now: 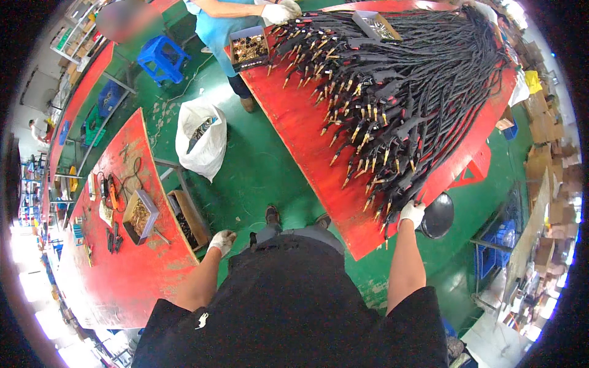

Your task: Assembling or inspecting welding gun cables at a factory table.

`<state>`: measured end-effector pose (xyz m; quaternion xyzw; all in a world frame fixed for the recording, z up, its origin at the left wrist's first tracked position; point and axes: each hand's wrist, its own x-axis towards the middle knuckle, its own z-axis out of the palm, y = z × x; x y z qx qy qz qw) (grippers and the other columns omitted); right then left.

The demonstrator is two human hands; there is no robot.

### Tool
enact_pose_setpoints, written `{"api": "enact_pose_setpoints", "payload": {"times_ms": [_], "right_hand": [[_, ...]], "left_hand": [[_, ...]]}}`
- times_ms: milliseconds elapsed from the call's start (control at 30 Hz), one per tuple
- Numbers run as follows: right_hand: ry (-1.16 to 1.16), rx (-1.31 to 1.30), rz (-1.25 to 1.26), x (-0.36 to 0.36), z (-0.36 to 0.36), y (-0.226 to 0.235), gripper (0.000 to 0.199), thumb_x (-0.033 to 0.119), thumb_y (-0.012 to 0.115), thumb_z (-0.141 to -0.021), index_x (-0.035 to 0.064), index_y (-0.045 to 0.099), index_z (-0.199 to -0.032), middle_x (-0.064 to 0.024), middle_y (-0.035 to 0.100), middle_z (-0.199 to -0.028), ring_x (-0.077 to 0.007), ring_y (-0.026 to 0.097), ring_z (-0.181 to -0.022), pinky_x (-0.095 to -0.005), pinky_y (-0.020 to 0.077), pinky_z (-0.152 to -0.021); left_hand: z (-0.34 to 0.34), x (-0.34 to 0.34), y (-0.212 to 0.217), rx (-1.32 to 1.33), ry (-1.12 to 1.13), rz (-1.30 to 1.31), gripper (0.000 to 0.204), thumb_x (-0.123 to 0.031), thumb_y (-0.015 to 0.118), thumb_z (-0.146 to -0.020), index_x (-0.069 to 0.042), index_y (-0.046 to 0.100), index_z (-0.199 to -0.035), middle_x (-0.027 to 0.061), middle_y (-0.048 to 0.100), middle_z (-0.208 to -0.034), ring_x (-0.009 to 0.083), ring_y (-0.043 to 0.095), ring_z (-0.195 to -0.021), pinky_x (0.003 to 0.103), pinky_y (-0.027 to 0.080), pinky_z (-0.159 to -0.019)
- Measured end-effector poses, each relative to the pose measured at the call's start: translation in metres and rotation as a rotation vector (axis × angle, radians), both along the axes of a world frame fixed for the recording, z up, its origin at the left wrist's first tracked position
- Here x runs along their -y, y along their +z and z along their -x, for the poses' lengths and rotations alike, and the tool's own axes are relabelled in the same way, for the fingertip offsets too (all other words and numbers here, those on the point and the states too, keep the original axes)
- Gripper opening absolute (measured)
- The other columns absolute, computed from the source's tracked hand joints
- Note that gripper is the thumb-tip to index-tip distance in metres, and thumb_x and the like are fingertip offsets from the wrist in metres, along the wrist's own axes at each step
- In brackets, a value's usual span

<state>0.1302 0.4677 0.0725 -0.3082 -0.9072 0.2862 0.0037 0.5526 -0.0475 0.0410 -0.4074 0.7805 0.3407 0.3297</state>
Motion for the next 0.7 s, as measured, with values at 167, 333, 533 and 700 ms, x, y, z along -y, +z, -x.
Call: {"api": "enact_pose_setpoints", "payload": {"times_ms": [167,333,533,700], "right_hand": [[0.087,-0.34,-0.133,0.084,-0.035,0.054,0.036,0.03,0.055,-0.096,0.0022,0.057,-0.119,-0.0189,0.065,-0.109,-0.0337,0.061,-0.102,-0.0396,0.0472,-0.09],[0.486,-0.262,0.194,0.186,-0.08,0.064,0.035,0.021,0.06,-0.096,-0.0019,0.055,-0.123,-0.0154,0.063,-0.116,-0.0245,0.059,-0.106,-0.0341,0.0442,-0.096],[0.591,0.036,0.531,0.245,-0.151,0.023,0.033,0.01,0.061,-0.092,-0.002,0.054,-0.122,-0.0122,0.061,-0.111,-0.0237,0.056,-0.103,-0.036,0.0441,-0.094],[1.098,0.212,0.381,0.284,-0.155,0.008,0.03,0.012,0.063,-0.09,-0.0038,0.054,-0.114,-0.015,0.061,-0.103,-0.0268,0.057,-0.093,-0.0381,0.046,-0.087]], "left_hand": [[-0.09,0.034,-0.089,0.016,0.3,-0.191,0.031,-0.03,0.055,-0.095,-0.006,0.068,-0.111,0.0206,0.069,-0.105,0.0379,0.064,-0.102,0.044,0.049,-0.085],[-0.131,0.066,-0.114,0.001,0.321,-0.192,0.039,-0.035,0.058,-0.093,-0.004,0.068,-0.115,0.0191,0.07,-0.111,0.0342,0.065,-0.107,0.043,0.048,-0.091],[0.03,0.08,0.002,-0.181,0.079,-0.013,0.046,-0.044,0.053,-0.094,-0.002,0.067,-0.106,0.0236,0.067,-0.108,0.0397,0.064,-0.104,0.047,0.05,-0.089],[0.03,0.075,0.014,-0.449,0.495,-0.075,0.04,-0.038,0.054,-0.093,-0.006,0.067,-0.112,0.0209,0.068,-0.111,0.0381,0.065,-0.103,0.046,0.051,-0.091]]}}
